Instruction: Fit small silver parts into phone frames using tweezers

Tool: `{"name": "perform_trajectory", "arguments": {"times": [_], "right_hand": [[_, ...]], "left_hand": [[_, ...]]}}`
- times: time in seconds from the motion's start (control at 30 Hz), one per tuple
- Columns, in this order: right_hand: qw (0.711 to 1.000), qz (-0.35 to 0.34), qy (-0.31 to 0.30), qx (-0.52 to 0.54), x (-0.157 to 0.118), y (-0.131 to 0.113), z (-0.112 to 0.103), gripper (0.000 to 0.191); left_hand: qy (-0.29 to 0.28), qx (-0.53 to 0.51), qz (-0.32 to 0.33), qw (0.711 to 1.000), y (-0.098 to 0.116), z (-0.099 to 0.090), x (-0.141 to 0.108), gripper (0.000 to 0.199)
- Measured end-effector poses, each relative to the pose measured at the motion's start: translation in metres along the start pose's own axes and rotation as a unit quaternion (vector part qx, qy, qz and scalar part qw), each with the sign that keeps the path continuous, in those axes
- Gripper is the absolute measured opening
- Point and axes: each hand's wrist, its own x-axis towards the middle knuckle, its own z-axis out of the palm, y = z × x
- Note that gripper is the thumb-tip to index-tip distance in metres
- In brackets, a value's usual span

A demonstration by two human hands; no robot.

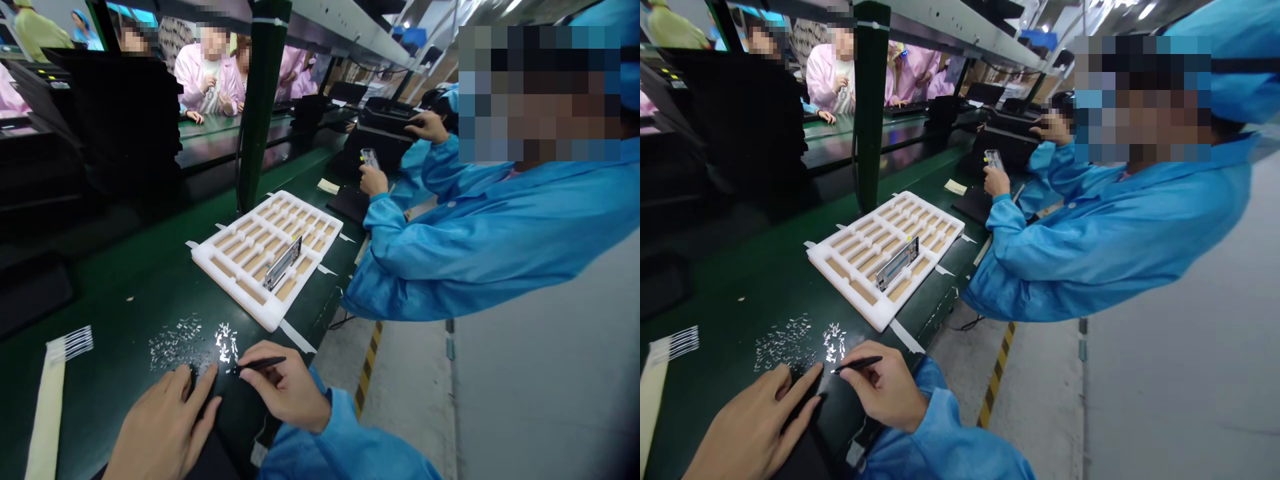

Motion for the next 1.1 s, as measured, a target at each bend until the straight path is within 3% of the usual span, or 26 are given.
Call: {"name": "perform_trajectory", "arguments": {"times": [0.2, 0.4, 0.6, 0.87, 1.1], "right_hand": [[1.0, -0.003, -0.004, -0.005, -0.001, 0.001, 0.001, 0.018], [0.991, 0.106, 0.02, 0.08, 0.01, 0.002, 0.012, 0.033], [0.986, 0.137, 0.012, 0.091, 0.026, 0.001, 0.024, 0.036], [0.985, 0.14, 0.022, 0.095, 0.027, 0.001, 0.024, 0.031], [0.992, 0.089, 0.052, 0.076, 0.003, 0.004, 0.008, 0.022]], "left_hand": [[0.036, 0.023, -0.001, 0.999, 0.003, -0.003, 0.005, 0.039], [0.035, 0.019, 0.004, 0.999, 0.003, -0.004, 0.004, 0.04], [0.028, 0.002, 0.009, 1.0, 0.001, -0.004, 0.003, 0.038], [0.003, 0.009, 0.018, 1.0, 0.0, -0.003, 0.005, 0.038], [-0.002, 0.031, 0.017, 0.999, 0.001, -0.001, 0.003, 0.041]]}}
